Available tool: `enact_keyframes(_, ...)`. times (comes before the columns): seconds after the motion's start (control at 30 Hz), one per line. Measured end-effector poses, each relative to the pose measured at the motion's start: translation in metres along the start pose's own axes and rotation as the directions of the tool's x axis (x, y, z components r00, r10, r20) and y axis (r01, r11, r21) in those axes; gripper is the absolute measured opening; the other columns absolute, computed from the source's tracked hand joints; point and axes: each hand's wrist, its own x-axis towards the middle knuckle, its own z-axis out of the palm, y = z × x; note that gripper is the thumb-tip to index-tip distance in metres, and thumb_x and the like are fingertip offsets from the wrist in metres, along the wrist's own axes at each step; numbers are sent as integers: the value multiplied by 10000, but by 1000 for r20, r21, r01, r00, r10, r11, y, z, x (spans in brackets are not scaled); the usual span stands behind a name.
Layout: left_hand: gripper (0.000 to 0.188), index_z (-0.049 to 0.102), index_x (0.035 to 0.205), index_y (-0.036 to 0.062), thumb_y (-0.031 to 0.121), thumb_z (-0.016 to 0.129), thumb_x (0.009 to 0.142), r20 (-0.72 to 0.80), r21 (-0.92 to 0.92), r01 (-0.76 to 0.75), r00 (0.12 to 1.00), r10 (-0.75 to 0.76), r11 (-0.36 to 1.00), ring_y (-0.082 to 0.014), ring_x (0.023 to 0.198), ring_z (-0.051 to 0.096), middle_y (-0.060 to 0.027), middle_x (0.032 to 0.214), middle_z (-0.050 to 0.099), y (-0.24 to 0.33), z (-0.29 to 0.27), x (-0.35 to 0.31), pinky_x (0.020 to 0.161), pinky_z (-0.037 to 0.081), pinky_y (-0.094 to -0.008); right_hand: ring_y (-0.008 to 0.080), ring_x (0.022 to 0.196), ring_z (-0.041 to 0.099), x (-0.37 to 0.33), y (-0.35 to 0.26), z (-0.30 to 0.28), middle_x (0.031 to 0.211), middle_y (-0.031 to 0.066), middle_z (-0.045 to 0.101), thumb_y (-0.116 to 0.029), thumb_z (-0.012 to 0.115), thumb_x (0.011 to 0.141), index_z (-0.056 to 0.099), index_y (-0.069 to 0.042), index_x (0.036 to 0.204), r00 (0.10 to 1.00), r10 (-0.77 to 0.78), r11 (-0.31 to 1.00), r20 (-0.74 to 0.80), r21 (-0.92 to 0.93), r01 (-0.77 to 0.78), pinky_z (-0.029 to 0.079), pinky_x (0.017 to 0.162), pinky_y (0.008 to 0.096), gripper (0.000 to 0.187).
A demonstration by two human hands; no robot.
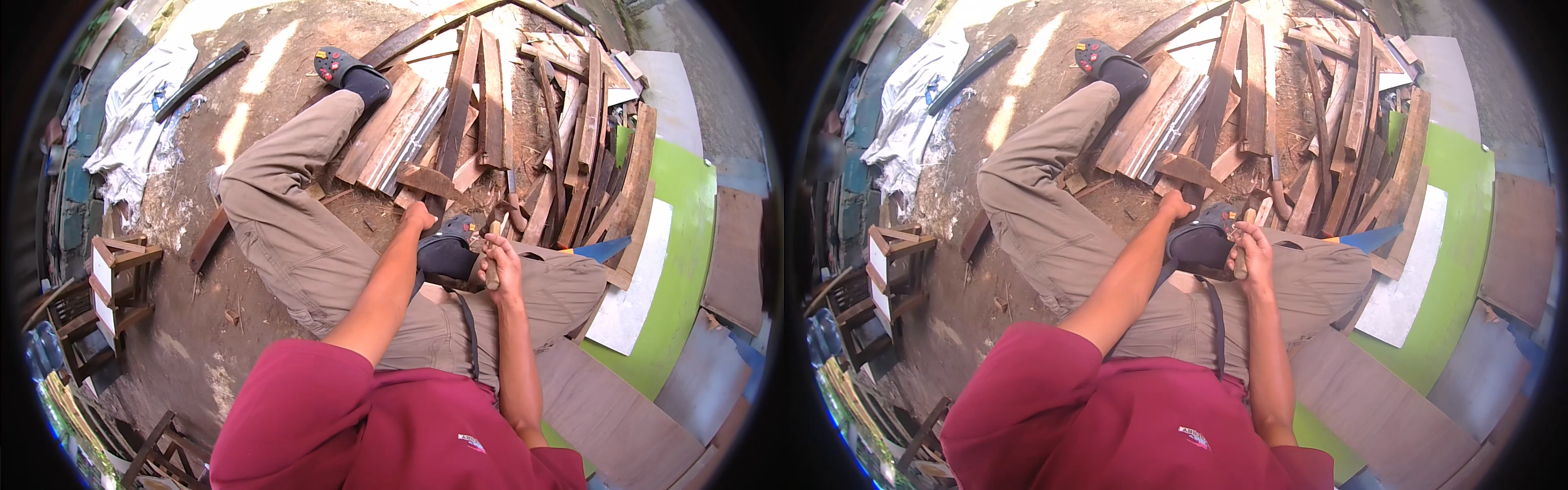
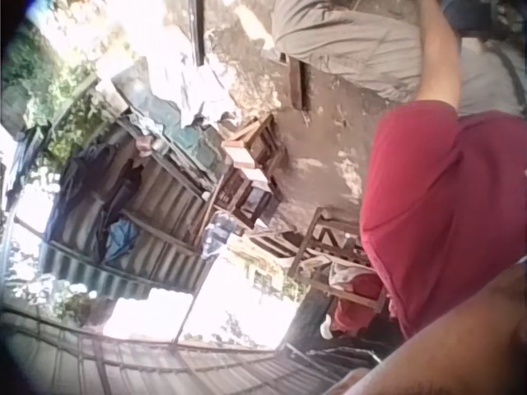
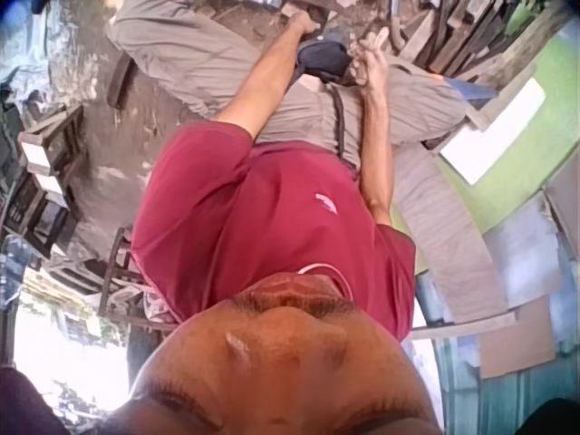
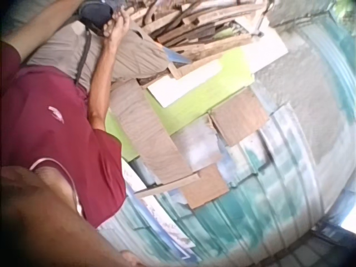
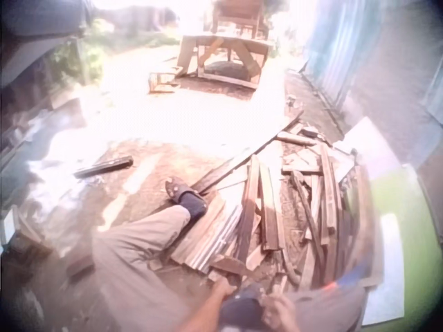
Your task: The person sits on the ground and uses a hammer to repeatedly strike a long metal bar resting on wooden planks. They adjust the bar's position several times and continue hammering along its length.
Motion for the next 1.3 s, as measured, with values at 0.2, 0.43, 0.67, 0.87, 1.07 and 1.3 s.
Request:
enact_keyframes(0.2, 496, 717, 1161, 18, 301, 829, 768, -52, -21, 26, 998, -27, 999, -334, 1161, 665, -221, 1252, 674, 29, -21, -42, 969, 549, -416, 119, 603, 557, -25, -2, 5, 933, 43, 566, -19, 520, 914, 568, -17, 1209, 1000, 10, 999, -28, 44, -9, 476, 442, 277, 299)
enact_keyframes(0.43, 540, 691, 1126, -6, 397, 824, 793, -136, 285, -213, 956, 259, 935, -331, 1024, 721, -212, 1078, 733, 33, 4, -39, 857, 593, -398, 129, 632, 561, -27, -1, 21, 954, 57, 571, -14, 534, 914, 568, -31, 1202, 999, 40, 984, -3, 177, -39, 494, 466, 289, 291)
enact_keyframes(0.67, 754, 591, 1228, -69, 551, 735, 824, -127, -194, -157, 983, 134, 968, -415, 1172, 626, -301, 1223, 651, 13, 5, -1, 995, 498, -455, 112, 609, 558, 4, 5, 7, 929, 35, 579, -26, 538, 927, 581, -39, 1179, 994, 69, 994, -85, 87, -61, 493, 462, 284, 256)
enact_keyframes(0.87, 408, 721, 951, -65, 338, 688, 890, -440, -697, 119, 708, -553, 707, -413, 1031, 675, -278, 1065, 700, -51, -94, 15, 927, 514, -474, 124, 626, 518, 15, 8, 14, 977, 80, 576, -5, 509, 895, 552, -42, 1179, 991, 129, 991, -31, 50, -127, 443, 462, 263, 290)
enact_keyframes(1.07, 932, 261, 1514, -36, 326, 733, 797, -338, -779, 385, 408, -848, 496, -359, 1486, 265, -236, 1583, 250, -113, -146, 39, 1169, 285, -555, 107, 591, 547, 22, 9, 19, 949, 48, 569, 16, 509, 891, 556, -64, 1068, 986, 164, 982, 22, 88, -165, 480, 418, 269, 200)
enact_keyframes(1.3, 744, 434, 1471, 17, 342, 685, 850, -293, -454, 636, 555, -778, 624, -356, 1466, 302, -208, 1624, 197, -151, -165, 75, 1152, 327, -551, 124, 609, 523, 29, 12, 28, 1011, 79, 568, 20, 492, 909, 526, -99, 1038, 989, 106, 987, -99, 135, -92, 468, 434, 278, 179)
